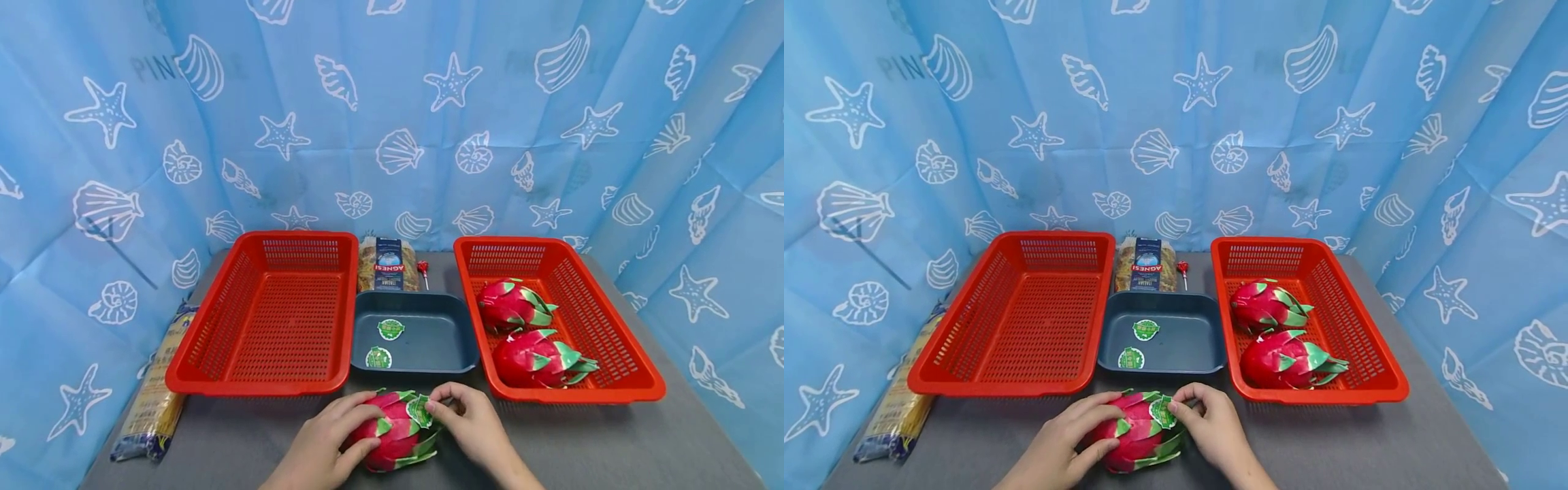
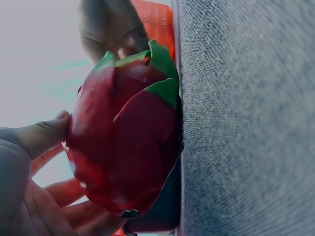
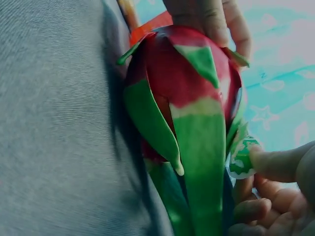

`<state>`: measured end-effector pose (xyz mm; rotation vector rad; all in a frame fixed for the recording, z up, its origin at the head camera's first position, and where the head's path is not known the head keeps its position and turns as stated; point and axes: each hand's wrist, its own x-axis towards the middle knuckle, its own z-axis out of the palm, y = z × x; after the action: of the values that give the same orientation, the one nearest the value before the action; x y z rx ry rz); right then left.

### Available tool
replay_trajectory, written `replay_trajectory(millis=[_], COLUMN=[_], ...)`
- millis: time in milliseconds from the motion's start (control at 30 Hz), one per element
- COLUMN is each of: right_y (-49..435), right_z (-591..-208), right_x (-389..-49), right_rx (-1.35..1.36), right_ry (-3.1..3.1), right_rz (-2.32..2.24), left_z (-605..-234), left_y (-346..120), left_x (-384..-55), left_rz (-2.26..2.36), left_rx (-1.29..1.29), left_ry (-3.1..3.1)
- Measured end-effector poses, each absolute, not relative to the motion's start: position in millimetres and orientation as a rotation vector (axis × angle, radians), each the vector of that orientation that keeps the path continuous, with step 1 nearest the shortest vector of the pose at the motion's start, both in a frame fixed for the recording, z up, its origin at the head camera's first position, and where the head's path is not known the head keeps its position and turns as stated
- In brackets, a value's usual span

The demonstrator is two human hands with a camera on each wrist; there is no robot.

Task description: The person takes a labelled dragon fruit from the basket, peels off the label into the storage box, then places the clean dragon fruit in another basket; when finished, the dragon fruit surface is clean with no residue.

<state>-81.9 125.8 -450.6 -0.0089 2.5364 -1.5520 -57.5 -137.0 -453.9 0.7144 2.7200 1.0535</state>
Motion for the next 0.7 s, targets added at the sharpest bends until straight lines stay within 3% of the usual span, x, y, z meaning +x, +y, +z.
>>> replay_trajectory(millis=[333,700], right_y=[127.9,110.5], right_z=[-404.3,-405.3], right_x=[-82.8,-143.9], right_rx=[0.024,-0.001], right_ry=[2.596,2.803], right_rz=[-1.792,-1.584], left_z=[-456.0,-459.0], left_y=[-137.6,-142.8], left_x=[-56.2,-56.3], left_rz=[1.110,1.200], left_rx=[0.687,0.621], left_ry=[2.767,2.657])
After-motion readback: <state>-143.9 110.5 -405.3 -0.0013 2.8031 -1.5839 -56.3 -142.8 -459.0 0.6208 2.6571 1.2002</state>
